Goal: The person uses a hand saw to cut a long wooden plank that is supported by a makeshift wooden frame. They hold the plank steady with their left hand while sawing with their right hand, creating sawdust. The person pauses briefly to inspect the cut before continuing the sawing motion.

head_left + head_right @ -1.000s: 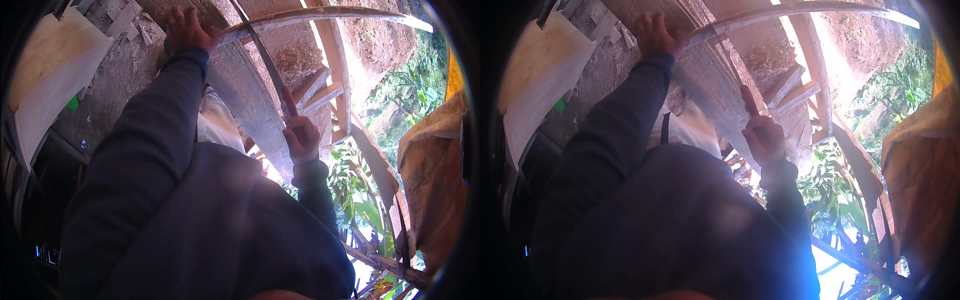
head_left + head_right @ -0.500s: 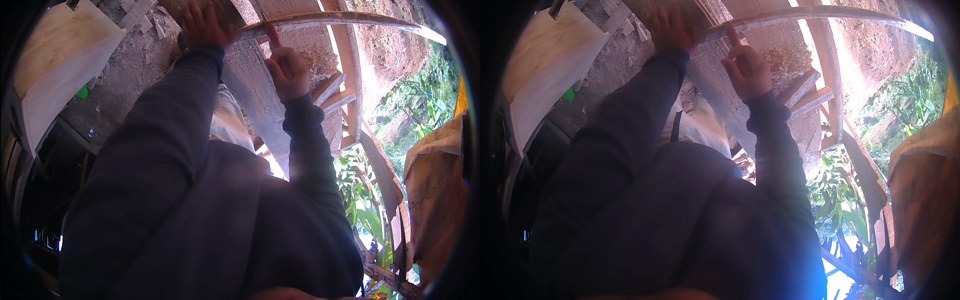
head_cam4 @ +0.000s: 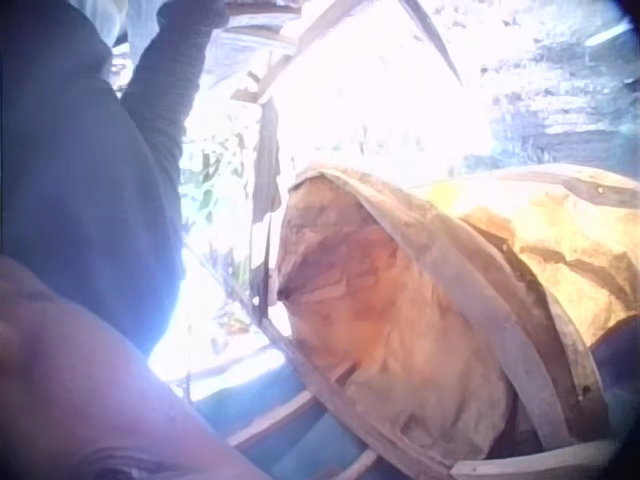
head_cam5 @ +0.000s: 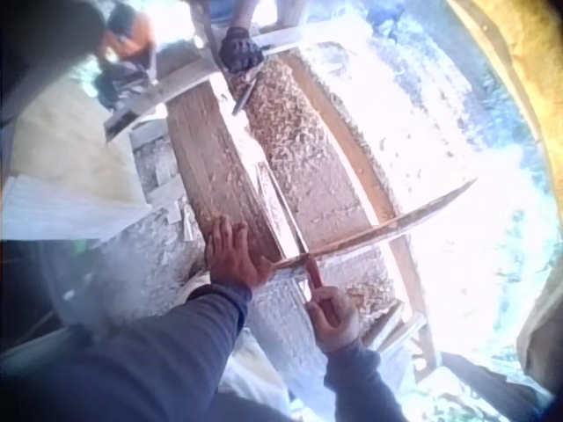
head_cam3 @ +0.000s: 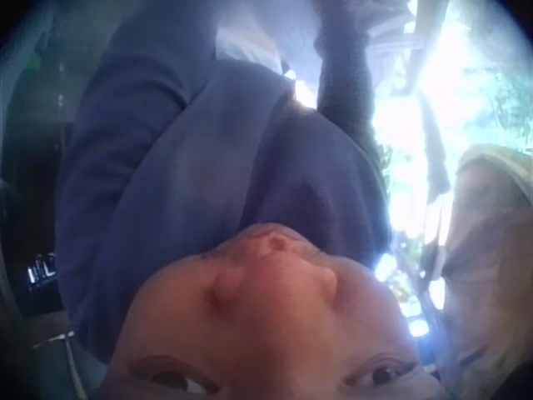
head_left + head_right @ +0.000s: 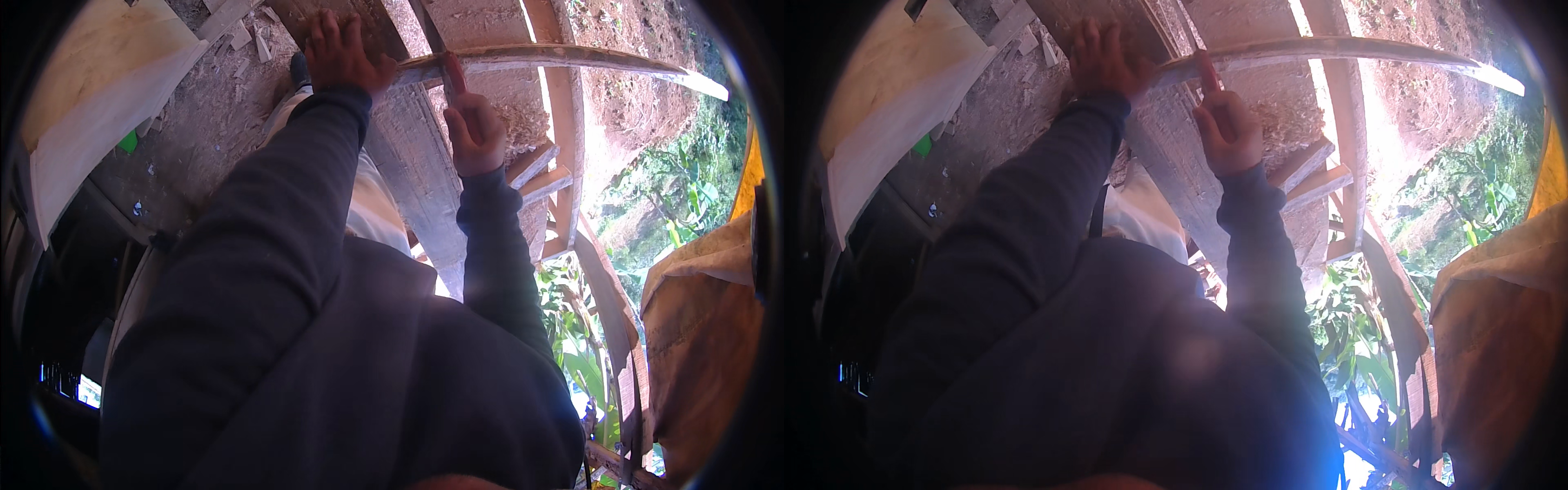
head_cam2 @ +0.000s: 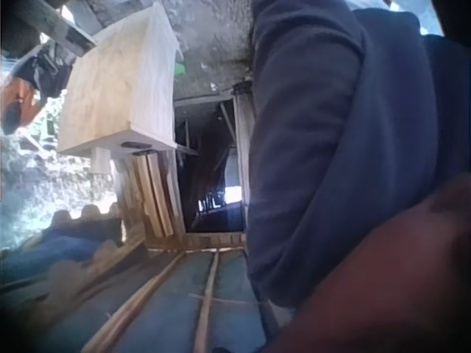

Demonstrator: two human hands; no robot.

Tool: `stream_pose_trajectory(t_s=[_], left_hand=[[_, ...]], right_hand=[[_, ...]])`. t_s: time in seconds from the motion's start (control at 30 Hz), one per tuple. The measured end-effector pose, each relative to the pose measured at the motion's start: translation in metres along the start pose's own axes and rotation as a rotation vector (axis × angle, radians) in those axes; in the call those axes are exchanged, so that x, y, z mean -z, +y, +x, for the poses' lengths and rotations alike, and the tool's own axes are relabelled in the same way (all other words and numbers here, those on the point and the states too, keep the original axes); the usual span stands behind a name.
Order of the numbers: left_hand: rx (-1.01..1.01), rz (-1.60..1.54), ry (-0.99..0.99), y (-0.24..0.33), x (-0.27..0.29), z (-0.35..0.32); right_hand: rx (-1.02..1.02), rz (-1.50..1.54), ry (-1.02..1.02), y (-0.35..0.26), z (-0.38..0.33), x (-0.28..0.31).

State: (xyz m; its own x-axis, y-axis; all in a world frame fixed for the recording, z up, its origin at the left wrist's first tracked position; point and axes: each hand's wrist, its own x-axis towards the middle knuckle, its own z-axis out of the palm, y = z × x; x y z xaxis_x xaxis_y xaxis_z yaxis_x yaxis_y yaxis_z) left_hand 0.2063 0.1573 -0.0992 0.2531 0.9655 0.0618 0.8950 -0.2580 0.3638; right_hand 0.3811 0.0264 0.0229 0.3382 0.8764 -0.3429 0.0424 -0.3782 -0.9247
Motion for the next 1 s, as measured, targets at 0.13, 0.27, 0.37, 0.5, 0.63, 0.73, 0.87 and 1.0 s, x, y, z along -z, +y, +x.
stream_pose_trajectory(t_s=[0.13,0.27,0.37,0.5,0.63,0.73,0.87,1.0], left_hand=[[0.004,0.022,-0.015,-0.008,0.001,-0.015],[0.007,0.034,0.031,-0.013,0.013,-0.006],[0.025,0.043,-0.003,-0.011,0.01,-0.003],[0.053,0.013,-0.013,-0.01,0.011,-0.002],[0.032,0.001,-0.055,0.007,0.01,0.004],[0.032,0.037,-0.047,-0.002,0.006,-0.004],[0.015,0.014,0.009,-0.013,0.011,-0.003],[0.051,0.03,-0.027,-0.01,0.016,-0.005]], right_hand=[[-0.045,-0.041,-0.073,-0.005,-0.04,0.009],[-0.058,-0.343,-0.351,-0.026,-0.18,0.103],[0.009,-0.548,-0.393,-0.044,-0.191,0.116],[-0.016,-0.098,-0.216,-0.02,-0.09,0.051],[0.051,-0.02,-0.03,0.008,-0.007,0.003],[-0.054,-0.086,-0.083,-0.008,-0.035,0.014],[0.059,-0.38,-0.312,-0.042,-0.164,0.104],[-0.067,-0.33,-0.244,-0.059,-0.176,0.12]])
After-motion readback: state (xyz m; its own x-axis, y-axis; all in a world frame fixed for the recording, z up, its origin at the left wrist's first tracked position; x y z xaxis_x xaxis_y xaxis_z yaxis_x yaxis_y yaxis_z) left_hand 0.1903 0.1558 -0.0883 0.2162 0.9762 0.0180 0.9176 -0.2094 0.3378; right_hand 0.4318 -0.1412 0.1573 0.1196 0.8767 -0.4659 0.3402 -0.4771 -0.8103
